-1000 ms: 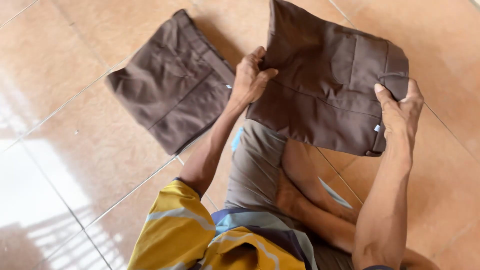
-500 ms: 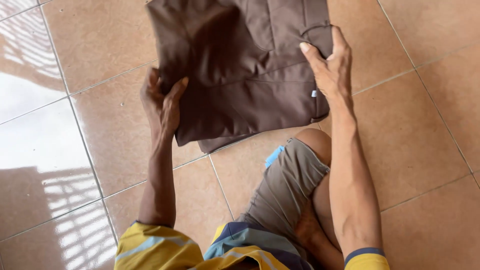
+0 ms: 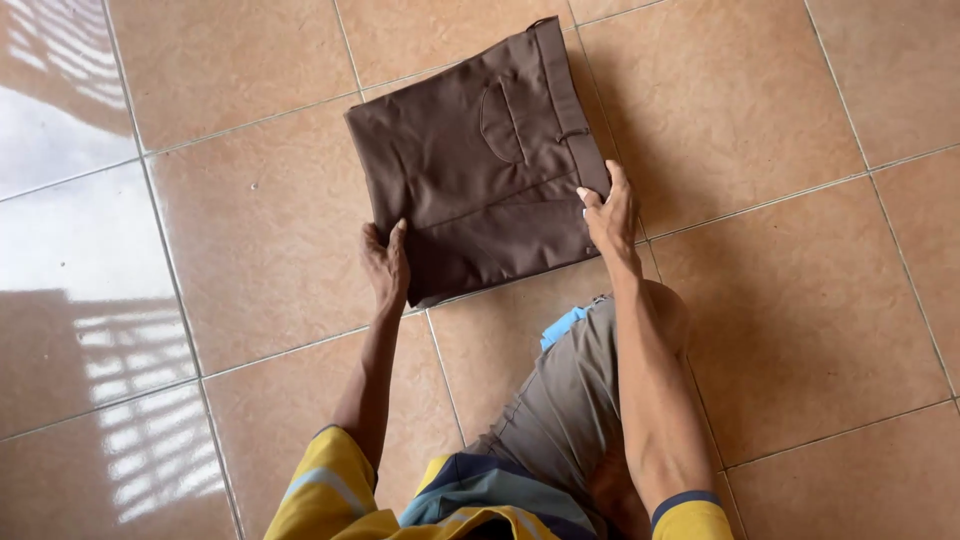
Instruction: The person sits on the floor and folds a pair of brown trousers by hand. They smooth the fabric, fold the legs together, and then fold the garment into a compact rectangle before placing it on a stack.
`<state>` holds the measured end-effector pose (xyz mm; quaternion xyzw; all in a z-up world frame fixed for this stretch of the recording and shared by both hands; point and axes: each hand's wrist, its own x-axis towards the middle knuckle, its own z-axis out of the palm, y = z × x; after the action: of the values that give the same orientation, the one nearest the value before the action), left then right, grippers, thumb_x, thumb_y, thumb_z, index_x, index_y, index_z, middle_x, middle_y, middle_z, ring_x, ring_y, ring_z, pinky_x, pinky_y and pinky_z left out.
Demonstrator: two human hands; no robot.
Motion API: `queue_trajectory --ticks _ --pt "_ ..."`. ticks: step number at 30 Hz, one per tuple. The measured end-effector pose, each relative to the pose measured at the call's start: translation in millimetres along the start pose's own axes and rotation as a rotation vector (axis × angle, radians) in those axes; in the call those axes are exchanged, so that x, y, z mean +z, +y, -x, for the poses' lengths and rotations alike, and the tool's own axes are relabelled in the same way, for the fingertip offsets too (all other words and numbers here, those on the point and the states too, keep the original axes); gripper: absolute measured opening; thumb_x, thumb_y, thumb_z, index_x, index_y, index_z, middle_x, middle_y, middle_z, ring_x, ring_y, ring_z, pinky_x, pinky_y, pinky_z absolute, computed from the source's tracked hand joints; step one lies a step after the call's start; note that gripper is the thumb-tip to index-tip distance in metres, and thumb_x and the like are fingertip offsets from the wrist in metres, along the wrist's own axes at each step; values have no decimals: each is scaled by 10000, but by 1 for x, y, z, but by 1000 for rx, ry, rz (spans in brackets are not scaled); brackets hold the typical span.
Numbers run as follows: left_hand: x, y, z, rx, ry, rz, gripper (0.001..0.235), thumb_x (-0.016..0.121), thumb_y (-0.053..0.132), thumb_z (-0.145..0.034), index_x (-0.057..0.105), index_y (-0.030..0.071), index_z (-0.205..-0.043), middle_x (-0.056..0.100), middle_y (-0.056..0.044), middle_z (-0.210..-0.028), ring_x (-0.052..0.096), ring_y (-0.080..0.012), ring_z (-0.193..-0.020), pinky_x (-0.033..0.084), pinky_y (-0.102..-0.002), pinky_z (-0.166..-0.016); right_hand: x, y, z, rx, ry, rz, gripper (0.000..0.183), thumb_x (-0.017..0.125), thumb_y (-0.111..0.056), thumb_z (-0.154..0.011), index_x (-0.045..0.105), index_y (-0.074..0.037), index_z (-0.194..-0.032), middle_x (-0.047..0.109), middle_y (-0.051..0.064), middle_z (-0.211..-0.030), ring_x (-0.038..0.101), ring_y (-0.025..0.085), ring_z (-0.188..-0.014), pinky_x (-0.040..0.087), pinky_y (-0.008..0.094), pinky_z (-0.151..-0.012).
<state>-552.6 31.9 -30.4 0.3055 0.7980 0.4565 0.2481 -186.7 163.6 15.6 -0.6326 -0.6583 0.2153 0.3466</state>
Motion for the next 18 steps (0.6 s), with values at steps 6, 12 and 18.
queue_trajectory --ticks 6,12,18 --pt "6 82 70 358 34 -302 702 681 168 -1005 318 131 -1605 273 -335 -1601 276 -538 -1473 155 -686 -1198 -10 -58 26 -208 -74 458 548 516 -316 -1125 380 -116 -1617 363 265 -1600 503 506 -1328 463 657 -961" --pt "38 3 58 429 -22 -572 663 491 316 -1105 184 153 -1669 53 -241 -1712 49 -458 -1568 167 -628 -1228 10 -29 27 -198 -144 594 620 479 -472 -1122 308 -210 -1657 281 190 -1658 445 461 -1409 427 699 -1017" --pt "36 9 59 362 -78 -626 655 427 374 -1123 151 164 -1679 -3 -228 -1715 -5 -450 -1570 126 -637 -1240 11 -23 24 -124 -189 494 636 469 -502 -1110 268 -264 -1665 261 168 -1672 430 478 -1422 393 745 -1040"
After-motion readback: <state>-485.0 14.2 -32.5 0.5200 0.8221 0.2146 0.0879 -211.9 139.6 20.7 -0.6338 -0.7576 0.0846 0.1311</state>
